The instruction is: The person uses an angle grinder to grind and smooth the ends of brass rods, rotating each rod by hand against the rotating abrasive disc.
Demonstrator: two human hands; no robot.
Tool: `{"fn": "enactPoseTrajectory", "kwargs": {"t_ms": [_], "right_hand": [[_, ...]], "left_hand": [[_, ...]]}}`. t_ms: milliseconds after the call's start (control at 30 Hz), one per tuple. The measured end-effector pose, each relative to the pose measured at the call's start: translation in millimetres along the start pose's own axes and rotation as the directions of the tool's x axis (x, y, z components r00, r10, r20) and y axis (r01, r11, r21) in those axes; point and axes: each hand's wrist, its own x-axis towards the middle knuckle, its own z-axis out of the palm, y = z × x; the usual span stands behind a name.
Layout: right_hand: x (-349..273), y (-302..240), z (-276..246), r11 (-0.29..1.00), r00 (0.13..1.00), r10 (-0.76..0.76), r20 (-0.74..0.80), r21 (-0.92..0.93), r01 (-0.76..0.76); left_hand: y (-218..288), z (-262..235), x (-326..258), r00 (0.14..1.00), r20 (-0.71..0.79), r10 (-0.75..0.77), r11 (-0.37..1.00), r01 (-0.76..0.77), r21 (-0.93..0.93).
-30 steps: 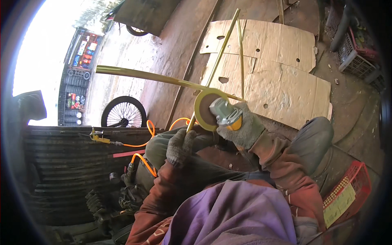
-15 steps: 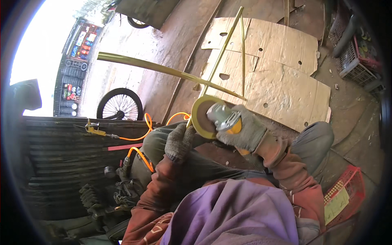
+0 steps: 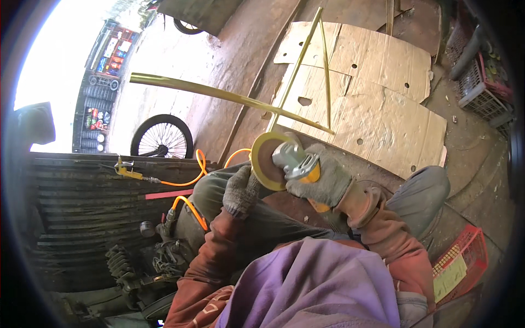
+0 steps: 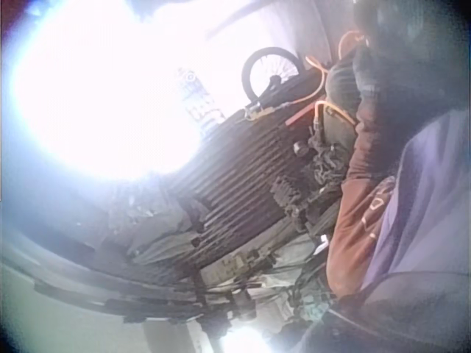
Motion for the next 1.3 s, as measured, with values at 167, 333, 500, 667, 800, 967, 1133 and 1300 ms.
{"fn": "enactPoseTrajectory", "kwargs": {"t_ms": [167,333,500,667,800,967,1133,1300], "right_hand": [[15,1,-7,0.953,0.983,0.183,0.009,0.242,-0.180],[1,-1,7,0.995,0.998,-0.066,0.025,-0.077,0.068],[21,15,-1,0.949,0.981,0.169,-0.090,0.285,-0.137],[-3,-13,-4,0.984,0.974,0.125,0.189,0.103,-0.146],[-9,-51,-28,0.962,0.961,0.268,0.069,0.040,-0.271],[-39,-78,-60,0.949,0.954,0.270,0.128,-0.203,-0.241],[-91,-84,-69,0.903,0.981,0.181,0.067,-0.406,-0.139],[-99,-100,-67,0.832,0.964,0.246,0.104,-0.533,-0.155]], "left_hand": [[23,-4,6,0.979,0.070,-0.191,0.982,0.191,-0.003],[-14,2,-1,0.999,-0.018,-0.042,0.995,0.040,-0.094],[9,-2,7,0.987,0.055,-0.153,0.987,0.155,-0.031],[-10,12,-3,0.994,-0.090,0.069,0.988,-0.081,-0.135],[30,11,-17,0.985,0.099,-0.144,0.946,0.167,-0.279],[59,27,-39,0.979,0.139,-0.152,0.881,0.198,-0.430],[68,57,-52,0.954,0.232,-0.192,0.783,0.291,-0.549],[71,84,-66,0.980,0.155,-0.124,0.765,0.194,-0.615]]}}
